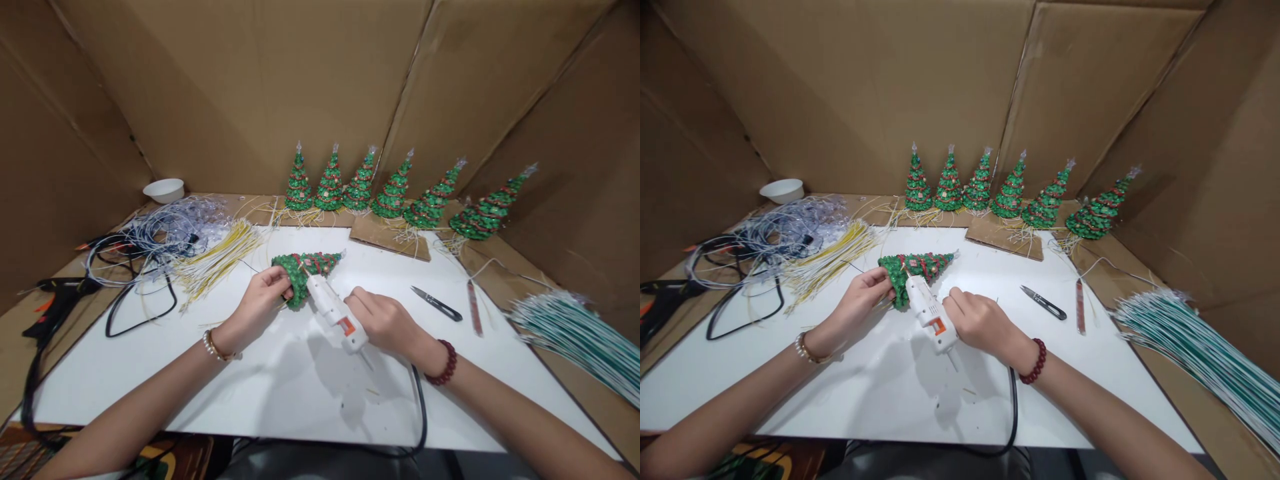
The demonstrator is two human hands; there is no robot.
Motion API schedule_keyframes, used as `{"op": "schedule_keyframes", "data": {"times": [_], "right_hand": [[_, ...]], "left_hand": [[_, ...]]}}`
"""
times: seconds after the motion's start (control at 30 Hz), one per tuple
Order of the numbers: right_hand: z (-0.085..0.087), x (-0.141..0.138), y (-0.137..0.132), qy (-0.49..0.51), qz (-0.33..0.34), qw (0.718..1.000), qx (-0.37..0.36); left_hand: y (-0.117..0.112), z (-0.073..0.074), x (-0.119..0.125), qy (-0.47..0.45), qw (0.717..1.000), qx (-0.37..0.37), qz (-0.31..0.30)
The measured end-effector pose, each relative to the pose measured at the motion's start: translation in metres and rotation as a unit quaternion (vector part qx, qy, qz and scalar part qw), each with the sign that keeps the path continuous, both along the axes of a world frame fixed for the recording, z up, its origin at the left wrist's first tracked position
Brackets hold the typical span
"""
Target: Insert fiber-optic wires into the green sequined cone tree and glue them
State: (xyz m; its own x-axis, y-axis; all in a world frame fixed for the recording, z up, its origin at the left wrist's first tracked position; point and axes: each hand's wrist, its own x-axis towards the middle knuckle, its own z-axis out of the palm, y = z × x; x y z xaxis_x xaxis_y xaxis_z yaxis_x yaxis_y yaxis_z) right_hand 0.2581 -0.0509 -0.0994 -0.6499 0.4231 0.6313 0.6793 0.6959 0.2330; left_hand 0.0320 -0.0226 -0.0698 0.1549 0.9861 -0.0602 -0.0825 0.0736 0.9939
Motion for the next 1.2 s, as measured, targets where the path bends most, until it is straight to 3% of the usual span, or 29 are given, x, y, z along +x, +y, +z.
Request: {"op": "schedule_keyframes", "data": {"times": [0.47,0.6,0.77,0.9,1.0,1.13,1.2], "right_hand": [[-0.002,0.004,0.0,-0.021,-0.041,0.999,-0.004],[0.005,0.014,0.001,-0.018,-0.115,0.99,-0.075],[0.006,0.034,0.012,0.003,-0.224,0.948,-0.225],[-0.013,0.052,0.018,0.037,-0.187,0.939,-0.287],[-0.019,0.06,0.017,0.015,-0.163,0.95,-0.265],[0.01,0.043,0.013,0.004,-0.164,0.97,-0.177],[0.03,0.024,0.012,0.052,-0.1,0.98,-0.166]], "left_hand": [[0.0,-0.001,-0.001,0.008,1.0,0.002,0.004],[0.001,-0.002,-0.002,0.015,1.0,0.004,0.001],[0.002,-0.004,-0.003,0.02,1.0,0.018,-0.002],[-0.001,0.0,-0.001,0.034,0.999,0.02,-0.004],[-0.003,0.004,0.003,0.037,0.999,0.019,-0.006],[-0.006,0.006,0.007,0.043,0.999,0.021,-0.01],[-0.006,0.005,0.008,0.052,0.998,0.029,-0.011]]}}
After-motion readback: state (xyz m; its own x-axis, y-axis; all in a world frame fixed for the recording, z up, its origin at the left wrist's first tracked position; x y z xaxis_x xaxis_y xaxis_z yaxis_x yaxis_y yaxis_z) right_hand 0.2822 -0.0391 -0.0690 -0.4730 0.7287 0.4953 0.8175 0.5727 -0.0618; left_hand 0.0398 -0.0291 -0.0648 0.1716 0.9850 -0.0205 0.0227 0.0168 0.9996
